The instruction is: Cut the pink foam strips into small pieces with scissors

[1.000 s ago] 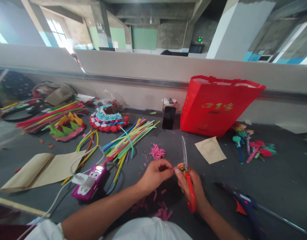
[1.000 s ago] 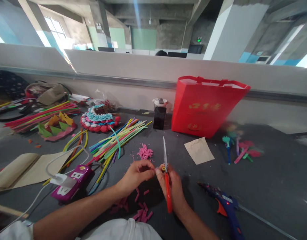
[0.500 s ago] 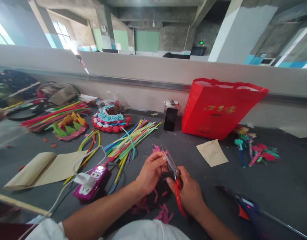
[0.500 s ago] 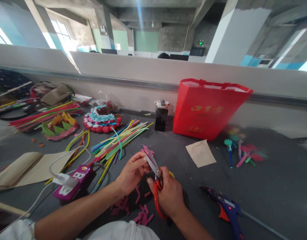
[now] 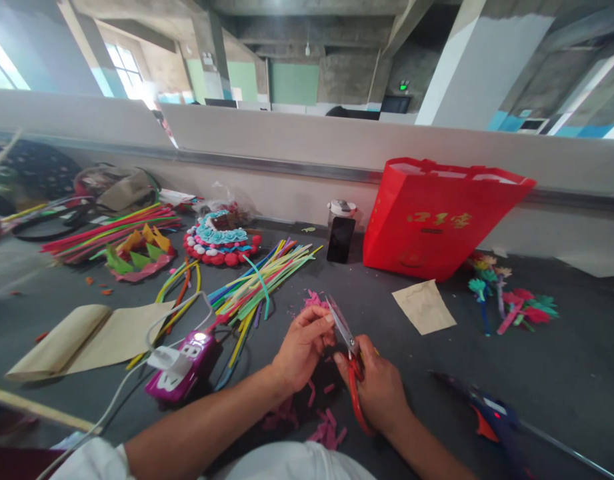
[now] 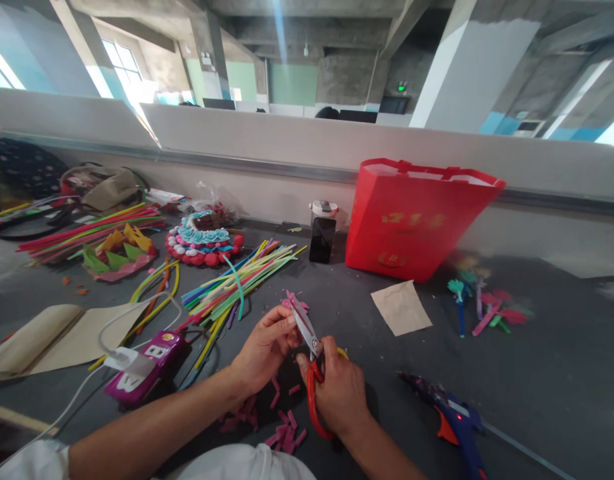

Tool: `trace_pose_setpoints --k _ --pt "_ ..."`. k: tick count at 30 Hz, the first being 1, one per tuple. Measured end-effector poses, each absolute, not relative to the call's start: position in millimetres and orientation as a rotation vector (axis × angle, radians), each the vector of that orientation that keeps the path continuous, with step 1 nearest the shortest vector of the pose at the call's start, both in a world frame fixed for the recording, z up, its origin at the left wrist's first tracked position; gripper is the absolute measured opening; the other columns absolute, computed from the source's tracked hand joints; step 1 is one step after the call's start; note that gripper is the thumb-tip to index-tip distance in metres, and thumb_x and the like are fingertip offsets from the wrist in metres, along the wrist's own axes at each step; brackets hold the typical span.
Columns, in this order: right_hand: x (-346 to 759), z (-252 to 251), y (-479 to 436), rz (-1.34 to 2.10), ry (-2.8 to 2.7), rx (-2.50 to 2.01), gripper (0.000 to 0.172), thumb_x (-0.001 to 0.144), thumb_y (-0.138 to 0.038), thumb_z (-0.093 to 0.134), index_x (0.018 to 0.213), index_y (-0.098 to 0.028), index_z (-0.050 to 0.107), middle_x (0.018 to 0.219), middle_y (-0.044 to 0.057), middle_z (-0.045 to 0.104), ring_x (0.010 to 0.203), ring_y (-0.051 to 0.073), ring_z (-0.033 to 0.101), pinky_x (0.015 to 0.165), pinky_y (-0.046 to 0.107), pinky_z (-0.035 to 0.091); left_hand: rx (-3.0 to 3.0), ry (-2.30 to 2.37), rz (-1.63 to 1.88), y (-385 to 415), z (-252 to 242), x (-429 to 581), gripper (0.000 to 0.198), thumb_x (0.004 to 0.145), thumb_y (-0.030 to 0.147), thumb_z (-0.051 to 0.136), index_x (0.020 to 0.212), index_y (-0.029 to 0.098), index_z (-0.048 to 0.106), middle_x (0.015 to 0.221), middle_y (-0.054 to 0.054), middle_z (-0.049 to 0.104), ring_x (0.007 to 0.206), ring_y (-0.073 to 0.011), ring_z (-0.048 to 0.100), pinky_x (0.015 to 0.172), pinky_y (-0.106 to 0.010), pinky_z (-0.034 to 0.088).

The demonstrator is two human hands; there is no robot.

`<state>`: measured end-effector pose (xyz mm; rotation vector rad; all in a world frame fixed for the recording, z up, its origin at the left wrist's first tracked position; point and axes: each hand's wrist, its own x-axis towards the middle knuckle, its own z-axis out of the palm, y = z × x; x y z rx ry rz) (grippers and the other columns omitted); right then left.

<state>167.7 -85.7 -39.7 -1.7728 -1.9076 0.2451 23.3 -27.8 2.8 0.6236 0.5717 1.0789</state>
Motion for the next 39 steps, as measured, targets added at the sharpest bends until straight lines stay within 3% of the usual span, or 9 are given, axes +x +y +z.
trace_pose_setpoints --k 13,21,29,39 --pt "168.2 -37.7 -85.8 0.500 -1.771 -1.715 0.030 0.092 -0.053 0.042 0.083 -0.024 0.040 0.059 -0.004 0.055 0.053 0.017 0.058 0.050 0.023 0.033 0.649 0.527 1.088 -27.7 1.0 22.9 0.014 0.076 0.024 0.070 0.076 0.016 0.058 0.061 0.004 0.051 0.054 -0.0071 0.047 0.058 -0.022 0.038" --pt "166.0 -35.3 -87.9 0.358 -1.877 -1.769 0.027 0.091 -0.051 0.046 0.092 -0.024 0.044 0.067 -0.002 0.061 0.058 0.019 0.061 0.052 0.024 0.035 0.618 0.534 1.095 -27.6 1.8 23.0 0.014 0.076 0.023 0.070 0.077 0.016 0.058 0.062 0.003 0.053 0.055 -0.0075 0.049 0.057 -0.022 0.039" --pt "169.3 -43.3 -86.1 0.376 -1.878 -1.736 0.028 0.094 -0.049 0.038 0.084 -0.023 0.042 0.063 -0.001 0.060 0.055 0.019 0.061 0.050 0.024 0.031 0.658 0.543 1.078 -28.1 0.1 23.5 0.014 0.075 0.023 0.071 0.076 0.016 0.058 0.062 0.004 0.052 0.052 -0.0064 0.047 0.057 -0.021 0.038" --pt "183.6 -36.4 -72.4 0.588 -1.704 -1.929 0.022 0.086 -0.044 0.054 0.093 -0.023 0.050 0.073 0.002 0.067 0.071 0.022 0.066 0.058 0.025 0.037 0.997 0.985 1.176 -0.4 -13.7 15.4 0.022 0.068 0.032 0.072 0.068 0.014 0.059 0.054 0.004 0.051 0.047 -0.0061 0.041 0.047 -0.020 0.031"
